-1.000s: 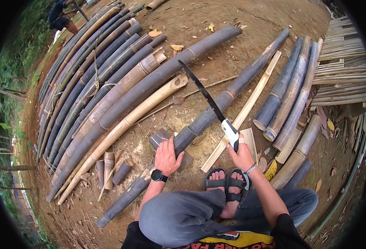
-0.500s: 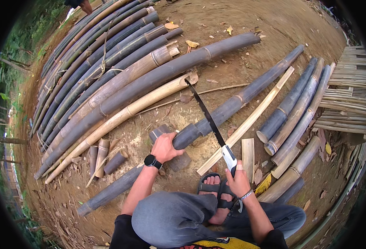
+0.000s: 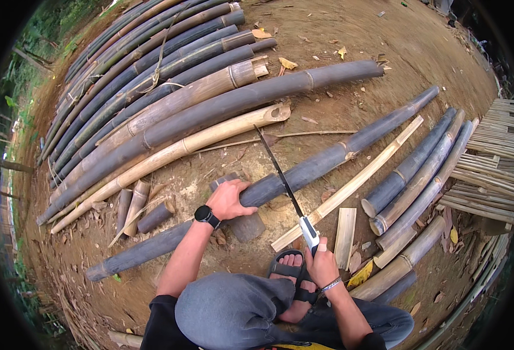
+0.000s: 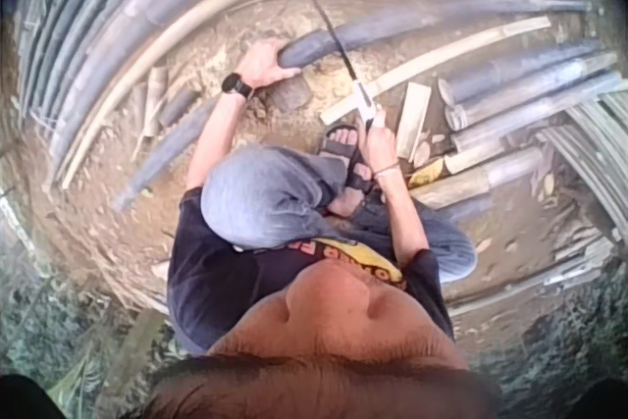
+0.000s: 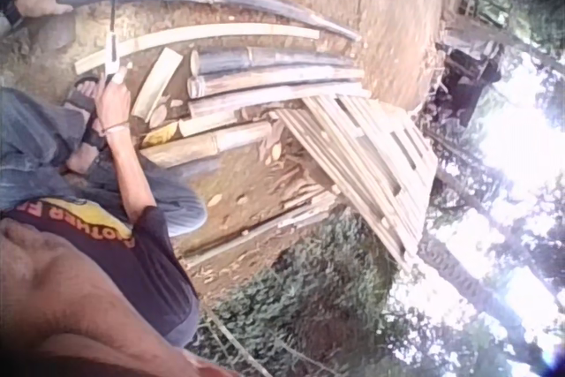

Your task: The person uses a hand saw to cut through a bamboo pole while sitting on the ground.

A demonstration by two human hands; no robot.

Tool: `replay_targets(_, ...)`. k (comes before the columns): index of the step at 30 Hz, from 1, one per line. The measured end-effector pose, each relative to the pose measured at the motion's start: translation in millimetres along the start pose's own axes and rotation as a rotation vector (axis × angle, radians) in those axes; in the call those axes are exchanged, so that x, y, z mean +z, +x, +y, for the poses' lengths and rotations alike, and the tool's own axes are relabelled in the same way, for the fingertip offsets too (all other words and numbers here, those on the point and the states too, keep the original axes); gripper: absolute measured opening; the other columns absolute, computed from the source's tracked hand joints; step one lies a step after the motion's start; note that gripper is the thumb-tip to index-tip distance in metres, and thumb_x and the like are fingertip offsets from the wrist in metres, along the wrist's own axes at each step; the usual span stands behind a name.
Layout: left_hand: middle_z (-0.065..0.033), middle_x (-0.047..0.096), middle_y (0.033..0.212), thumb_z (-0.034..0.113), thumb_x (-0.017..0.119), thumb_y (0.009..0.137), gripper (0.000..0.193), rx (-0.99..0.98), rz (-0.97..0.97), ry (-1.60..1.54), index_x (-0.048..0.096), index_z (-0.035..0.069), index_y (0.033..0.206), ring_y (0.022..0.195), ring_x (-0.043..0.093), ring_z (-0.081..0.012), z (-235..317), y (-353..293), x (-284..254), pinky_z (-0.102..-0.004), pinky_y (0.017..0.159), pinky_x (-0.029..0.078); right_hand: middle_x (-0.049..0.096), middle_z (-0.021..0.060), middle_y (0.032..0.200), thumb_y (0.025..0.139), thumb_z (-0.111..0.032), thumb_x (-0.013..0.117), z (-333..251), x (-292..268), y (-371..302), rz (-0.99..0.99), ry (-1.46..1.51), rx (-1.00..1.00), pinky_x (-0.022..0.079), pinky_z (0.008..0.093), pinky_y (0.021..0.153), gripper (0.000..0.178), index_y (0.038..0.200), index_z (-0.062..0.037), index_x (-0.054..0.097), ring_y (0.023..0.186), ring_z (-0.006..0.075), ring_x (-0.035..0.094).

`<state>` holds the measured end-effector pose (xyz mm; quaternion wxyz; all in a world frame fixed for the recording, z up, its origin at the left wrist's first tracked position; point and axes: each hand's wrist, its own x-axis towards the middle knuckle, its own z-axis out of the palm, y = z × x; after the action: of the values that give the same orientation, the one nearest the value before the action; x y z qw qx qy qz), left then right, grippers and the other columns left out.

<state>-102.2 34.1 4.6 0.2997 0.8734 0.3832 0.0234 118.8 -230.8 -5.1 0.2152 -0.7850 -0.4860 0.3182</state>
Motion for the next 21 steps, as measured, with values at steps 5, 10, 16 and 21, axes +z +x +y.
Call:
replay_targets(5, -0.0177, 0.063, 0.110, 0.045, 0.078, 0.075, 0.079, -0.048, 0.145, 0.291, 0.054, -0.002, 0.134, 0.107, 0.061, -0.0343, 20, -18, 22, -0.0427, 0.091, 0.052, 0.062, 0.0317, 0.068, 0.096, -0.019, 0.064, -11, 1, 11, -0.021, -0.103, 0.001, 0.050, 0.0590, 0.056, 0.043, 0.123, 0.0037, 0.039, 0.065, 0.0524, 0.063)
replay_targets(10, -0.0162, 0.061, 0.105, 0.045, 0.081, 0.071, 0.070, -0.099, 0.047, 0.323, 0.059, -0.001, 0.119, 0.105, 0.060, -0.0340, 21, -9, 15, -0.0434, 0.089, 0.053, 0.063, 0.0302, 0.068, 0.098, -0.023, 0.062, -5, 3, -2, 0.026, -0.163, -0.030, 0.050, 0.0588, 0.055, 0.041, 0.117, 0.0052, 0.039, 0.063, 0.0513, 0.063)
replay_targets(16, -0.0155, 0.062, 0.105, 0.041, 0.081, 0.068, 0.061, -0.120, 0.067, 0.266, 0.064, 0.001, 0.110, 0.102, 0.061, -0.0345, 17, -10, 18, -0.0434, 0.091, 0.053, 0.064, 0.0284, 0.069, 0.097, -0.019, 0.063, -27, 1, 21, -0.023, -0.207, -0.056, 0.050, 0.0580, 0.055, 0.040, 0.117, 0.0058, 0.038, 0.063, 0.0509, 0.064)
replay_targets(21, -0.0165, 0.062, 0.109, 0.036, 0.081, 0.069, 0.058, -0.141, -0.004, 0.237, 0.062, 0.001, 0.111, 0.106, 0.061, -0.0361, 19, -4, 10, -0.0441, 0.092, 0.053, 0.063, 0.0302, 0.071, 0.098, -0.020, 0.061, -26, -2, 3, 0.020, -0.177, -0.040, 0.050, 0.0594, 0.054, 0.039, 0.117, 0.0057, 0.038, 0.063, 0.0514, 0.063)
